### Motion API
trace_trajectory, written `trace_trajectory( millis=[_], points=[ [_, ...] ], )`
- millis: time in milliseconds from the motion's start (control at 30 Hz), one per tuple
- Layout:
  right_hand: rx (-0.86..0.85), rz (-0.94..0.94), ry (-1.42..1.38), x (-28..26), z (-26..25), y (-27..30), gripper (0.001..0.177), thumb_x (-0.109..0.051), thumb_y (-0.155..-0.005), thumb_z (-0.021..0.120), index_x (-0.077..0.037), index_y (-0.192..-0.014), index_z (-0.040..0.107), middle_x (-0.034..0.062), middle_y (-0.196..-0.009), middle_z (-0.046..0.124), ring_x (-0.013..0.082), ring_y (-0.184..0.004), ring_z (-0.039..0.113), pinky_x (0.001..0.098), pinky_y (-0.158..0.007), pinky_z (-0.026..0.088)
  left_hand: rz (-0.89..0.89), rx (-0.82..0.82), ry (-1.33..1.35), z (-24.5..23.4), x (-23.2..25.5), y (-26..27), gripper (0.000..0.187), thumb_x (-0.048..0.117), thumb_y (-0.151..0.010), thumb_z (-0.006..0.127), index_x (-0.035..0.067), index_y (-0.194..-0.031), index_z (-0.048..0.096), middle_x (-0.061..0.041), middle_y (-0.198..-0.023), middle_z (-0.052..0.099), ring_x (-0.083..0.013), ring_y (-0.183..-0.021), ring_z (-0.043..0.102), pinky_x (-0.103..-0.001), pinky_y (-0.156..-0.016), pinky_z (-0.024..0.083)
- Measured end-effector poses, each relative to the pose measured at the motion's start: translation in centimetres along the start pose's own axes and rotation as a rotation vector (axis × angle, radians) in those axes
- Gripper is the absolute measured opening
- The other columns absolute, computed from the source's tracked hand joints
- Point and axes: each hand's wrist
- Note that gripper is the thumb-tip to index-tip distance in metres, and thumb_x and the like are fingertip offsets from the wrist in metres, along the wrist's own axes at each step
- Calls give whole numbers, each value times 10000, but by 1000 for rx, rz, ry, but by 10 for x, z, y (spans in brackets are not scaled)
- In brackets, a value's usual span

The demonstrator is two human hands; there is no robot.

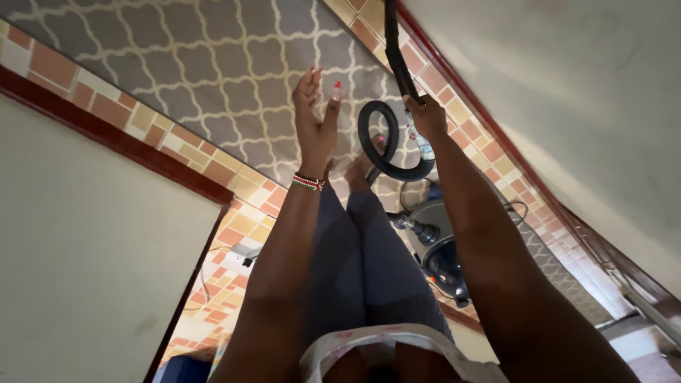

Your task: The person vacuums the floor of a hallway using a canister vacuum, moving the wand along the edges of the walls and doors.

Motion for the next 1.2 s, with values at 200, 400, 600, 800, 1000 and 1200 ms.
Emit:
trace_trajectory(
  millis=[200, 400, 600, 800, 1000, 1200],
  points=[
    [-35, 74, -248, -18, 48, -7, 602, -662, -910, 646, -68, -959, 729, 164, -831, 721, 322, -796, 700, 445, -742, 528, 65, -39, -75, -32, -5, -16, 588, 95, -1096, 659, 66, -1586, 335, -146, -1621, 479, -268, -1546, 452, -414, -1270, 350],
    [85, 9, -193, -29, 60, 6, 604, -645, -903, 693, -44, -958, 712, 172, -814, 699, 339, -789, 688, 455, -733, 528, 54, -108, -153, -43, 12, -22, 585, 100, -1074, 661, 86, -1583, 372, -113, -1607, 512, -251, -1509, 497, -429, -1259, 392],
    [93, -12, -143, -24, 27, 19, 567, -620, -923, 703, -53, -919, 727, 150, -837, 724, 346, -841, 704, 457, -764, 526, 19, -136, -130, -30, 15, -25, 575, 149, -1078, 678, 86, -1560, 371, -113, -1592, 520, -246, -1501, 486, -436, -1237, 360],
    [65, 53, -155, 11, 20, 36, 562, -628, -887, 706, -67, -888, 737, 123, -835, 751, 308, -839, 732, 441, -778, 540, 34, -153, -74, -5, 4, -11, 586, 202, -1078, 698, 96, -1564, 390, -108, -1582, 535, -245, -1506, 494, -432, -1248, 380],
    [90, 73, -134, 59, 13, 57, 580, -649, -906, 707, -78, -1005, 734, 146, -844, 731, 343, -843, 704, 455, -741, 524, 34, -159, -144, 12, -13, 21, 580, 199, -1085, 686, 103, -1568, 378, -90, -1588, 548, -237, -1499, 516, -430, -1237, 379],
    [98, 57, -164, 116, 11, 64, 583, -651, -909, 707, -72, -961, 752, 146, -836, 730, 313, -826, 707, 432, -737, 520, 17, -203, -129, 41, -29, 68, 585, 175, -1089, 671, 91, -1578, 361, -99, -1601, 520, -248, -1526, 476, -435, -1260, 357]
  ],
)
Point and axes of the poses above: each hand's wrist, its own y-axis away from the middle knuckle, its own z-axis out of the palm, x = y × z
